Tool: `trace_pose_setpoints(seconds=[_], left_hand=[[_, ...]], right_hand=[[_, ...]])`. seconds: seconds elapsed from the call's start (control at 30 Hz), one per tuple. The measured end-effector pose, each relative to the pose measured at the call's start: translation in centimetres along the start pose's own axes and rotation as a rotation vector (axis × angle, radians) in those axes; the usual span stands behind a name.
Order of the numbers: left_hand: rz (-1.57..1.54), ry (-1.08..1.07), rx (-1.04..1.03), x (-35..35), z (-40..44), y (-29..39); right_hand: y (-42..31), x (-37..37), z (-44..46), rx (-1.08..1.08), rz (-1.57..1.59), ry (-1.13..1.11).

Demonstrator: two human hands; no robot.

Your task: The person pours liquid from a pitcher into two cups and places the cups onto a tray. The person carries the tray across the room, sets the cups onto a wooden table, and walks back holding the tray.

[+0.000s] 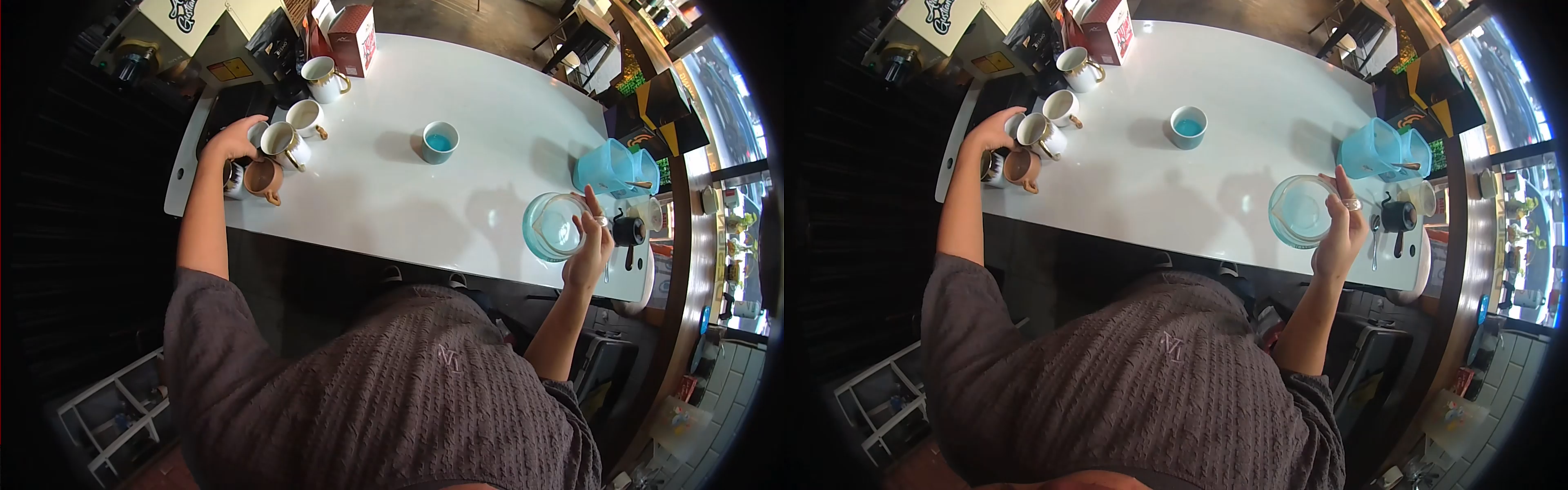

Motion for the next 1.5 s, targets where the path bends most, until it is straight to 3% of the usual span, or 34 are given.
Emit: trace_pose_setpoints(seconds=[0.13,0.37,0.57,0.7,0.8,1.0,1.03,1.1,1.27,1.33,1.5], left_hand=[[-0.102,-0.106,-0.008,0.7,0.1,0.5],[-0.177,-0.075,-0.049,0.8,0.2,-0.3],[-0.283,0.132,-0.103,2.8,-0.7,-0.5],[-0.31,0.422,-0.224,6.3,-2.4,1.6],[-0.377,0.481,-0.273,7.5,-4.4,4.0],[-0.975,0.663,-0.393,5.8,-8.8,12.4],[-0.967,0.663,-0.398,5.0,-9.4,14.0],[-1.442,0.611,-0.328,3.1,-10.2,16.8],[-1.83,0.432,-0.29,-3.4,-10.3,21.3],[-1.978,0.352,-0.173,-5.9,-11.8,24.5],[-1.651,0.248,-0.309,-10.0,-15.0,31.8]], right_hand=[[-0.9,-1.0,-1.7,-0.06,0.054,0.077],[0.0,-2.2,-3.0,-0.033,-0.016,0.072],[-1.5,-4.0,-3.8,-0.08,0.038,0.106],[-1.5,-4.1,-3.6,-0.086,0.041,0.083],[-1.4,-3.9,-3.1,-0.084,0.043,0.07],[-0.6,-1.6,-1.1,-0.052,0.054,0.043],[-0.4,-1.2,-0.7,-0.039,0.04,0.033],[0.0,-0.4,-0.1,-0.033,0.056,0.026],[0.3,1.7,1.6,-0.035,0.049,0.008],[-0.2,2.4,2.0,-0.068,0.108,0.016],[-0.8,3.8,4.5,-0.001,0.069,-0.032]])
Point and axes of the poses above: each hand's wrist, its own z-axis towards the middle knuckle, its own x-axis out of the back of the hand, y = z × x, the point moved 4 cm from there along z, towards the middle knuckle, and after that the axes turned 12 degrees about y, right-handed, at the moved point
